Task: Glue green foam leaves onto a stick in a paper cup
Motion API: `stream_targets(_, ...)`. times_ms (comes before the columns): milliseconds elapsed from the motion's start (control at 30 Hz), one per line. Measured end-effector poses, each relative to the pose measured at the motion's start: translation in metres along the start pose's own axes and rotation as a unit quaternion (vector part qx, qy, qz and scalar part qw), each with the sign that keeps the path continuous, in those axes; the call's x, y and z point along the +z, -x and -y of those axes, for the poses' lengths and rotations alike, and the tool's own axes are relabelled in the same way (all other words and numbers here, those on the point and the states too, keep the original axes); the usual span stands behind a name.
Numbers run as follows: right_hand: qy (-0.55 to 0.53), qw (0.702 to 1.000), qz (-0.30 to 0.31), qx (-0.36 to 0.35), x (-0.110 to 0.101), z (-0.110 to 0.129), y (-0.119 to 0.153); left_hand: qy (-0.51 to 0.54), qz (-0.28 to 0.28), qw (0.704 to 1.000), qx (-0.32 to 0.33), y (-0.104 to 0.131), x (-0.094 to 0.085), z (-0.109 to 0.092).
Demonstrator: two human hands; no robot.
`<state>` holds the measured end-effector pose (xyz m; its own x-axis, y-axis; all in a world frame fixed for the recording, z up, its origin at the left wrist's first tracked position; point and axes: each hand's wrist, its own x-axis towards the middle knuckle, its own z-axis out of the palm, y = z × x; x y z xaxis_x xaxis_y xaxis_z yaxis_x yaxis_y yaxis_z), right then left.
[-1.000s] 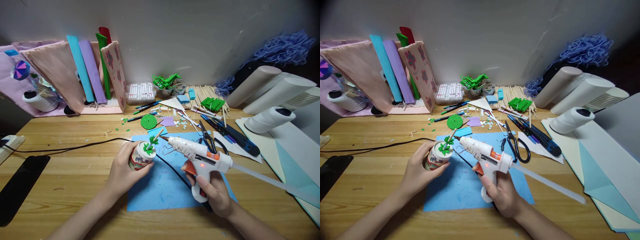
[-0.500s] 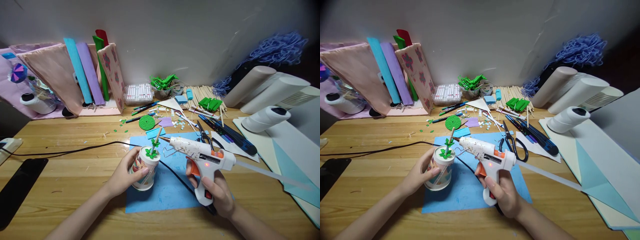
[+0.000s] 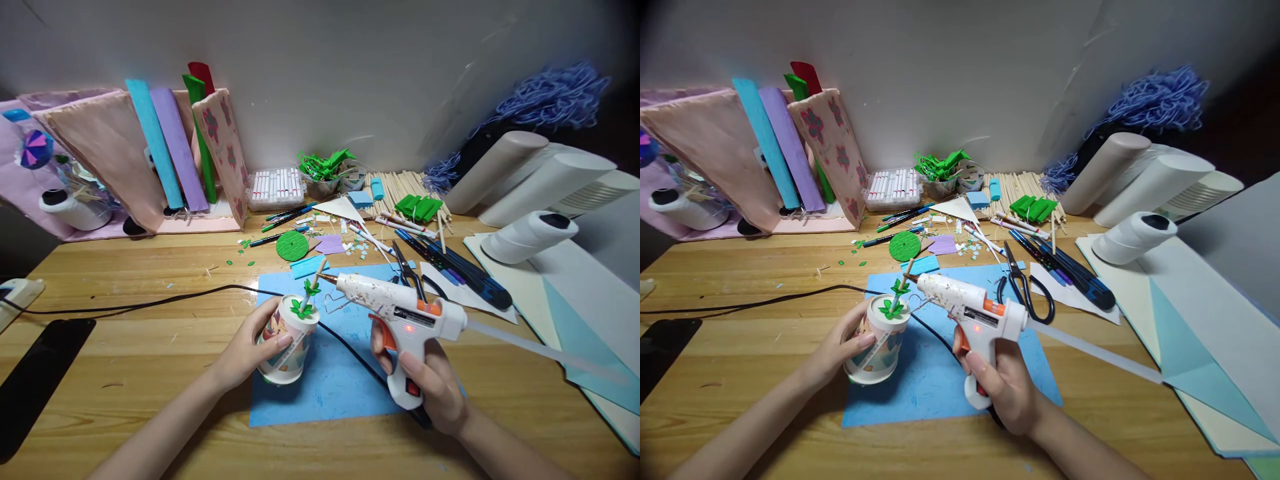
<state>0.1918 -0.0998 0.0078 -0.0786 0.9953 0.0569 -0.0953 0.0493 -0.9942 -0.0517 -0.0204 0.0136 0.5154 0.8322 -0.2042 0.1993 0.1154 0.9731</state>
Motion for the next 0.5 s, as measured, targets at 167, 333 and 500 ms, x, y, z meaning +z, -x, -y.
stream_targets(167,0.016,1.000,0.007,0.005,-0.0009,-0.0006,0.0005,0.008,0.005,1.000,0.004,0.0003,-0.0005,-0.0007)
stream_targets(333,0.028,1.000,-0.003,-0.002,-0.0011,0.0017,-0.0006,0.026,0.006,1.000,-0.001,0.0005,-0.0009,0.0006)
stream_targets(500,0.009,1.000,-0.002,0.000,-0.0014,-0.0006,0.0000,0.083,0.016,0.996,-0.013,0.0011,-0.0011,0.0030)
